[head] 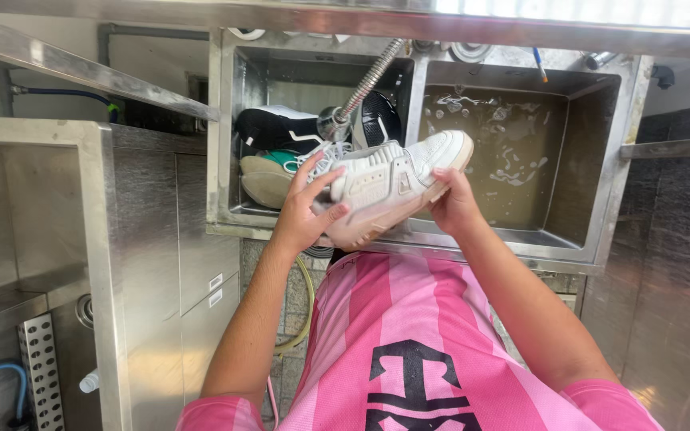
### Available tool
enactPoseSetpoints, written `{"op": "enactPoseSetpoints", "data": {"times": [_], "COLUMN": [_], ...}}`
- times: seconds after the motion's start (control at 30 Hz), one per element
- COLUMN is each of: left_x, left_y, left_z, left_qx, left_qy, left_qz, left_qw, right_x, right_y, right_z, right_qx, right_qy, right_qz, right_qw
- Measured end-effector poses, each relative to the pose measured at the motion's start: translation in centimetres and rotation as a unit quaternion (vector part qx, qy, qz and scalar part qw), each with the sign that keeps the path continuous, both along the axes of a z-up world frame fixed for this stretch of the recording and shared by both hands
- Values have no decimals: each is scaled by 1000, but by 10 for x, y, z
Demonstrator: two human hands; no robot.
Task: The person washes sneakers in a stainless steel sink using a brush and a water sprayer to rinse them.
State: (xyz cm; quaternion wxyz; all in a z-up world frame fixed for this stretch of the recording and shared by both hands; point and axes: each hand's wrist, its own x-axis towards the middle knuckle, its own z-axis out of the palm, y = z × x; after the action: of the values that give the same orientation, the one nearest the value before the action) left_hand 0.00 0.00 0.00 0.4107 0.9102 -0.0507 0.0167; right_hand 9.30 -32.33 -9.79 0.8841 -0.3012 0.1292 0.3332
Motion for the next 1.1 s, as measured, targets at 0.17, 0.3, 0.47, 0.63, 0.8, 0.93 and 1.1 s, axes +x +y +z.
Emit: {"op": "enactPoseSetpoints", "data": {"times": [0.17, 0.3, 0.47, 0.63, 0.8, 0.93, 1.1], "left_x": [9, 36, 77, 102, 122, 138, 131], "left_y": [27, 62, 68, 45, 51, 48, 32], "left_z": [-58, -86, -73, -47, -67, -93, -123], "left_qx": [-193, -220, -193, 143, 145, 46, 122], "left_qy": [153, 109, 86, 99, 227, 159, 270], "left_qz": [199, 267, 177, -56, -12, 101, 198], "left_qw": [949, 932, 961, 983, 963, 981, 934], "right_x": [2, 16, 54, 52, 41, 24, 7], "right_y": [87, 127, 118, 116, 115, 125, 128], "right_z": [40, 44, 45, 59, 48, 29, 15], "right_qx": [-175, -207, -443, -714, -727, -655, -651], "right_qy": [72, 110, 47, -240, -533, -540, -545], "right_qz": [-64, -51, 148, 111, 131, 288, 318], "right_qw": [980, 971, 883, 648, 413, 444, 422]}}
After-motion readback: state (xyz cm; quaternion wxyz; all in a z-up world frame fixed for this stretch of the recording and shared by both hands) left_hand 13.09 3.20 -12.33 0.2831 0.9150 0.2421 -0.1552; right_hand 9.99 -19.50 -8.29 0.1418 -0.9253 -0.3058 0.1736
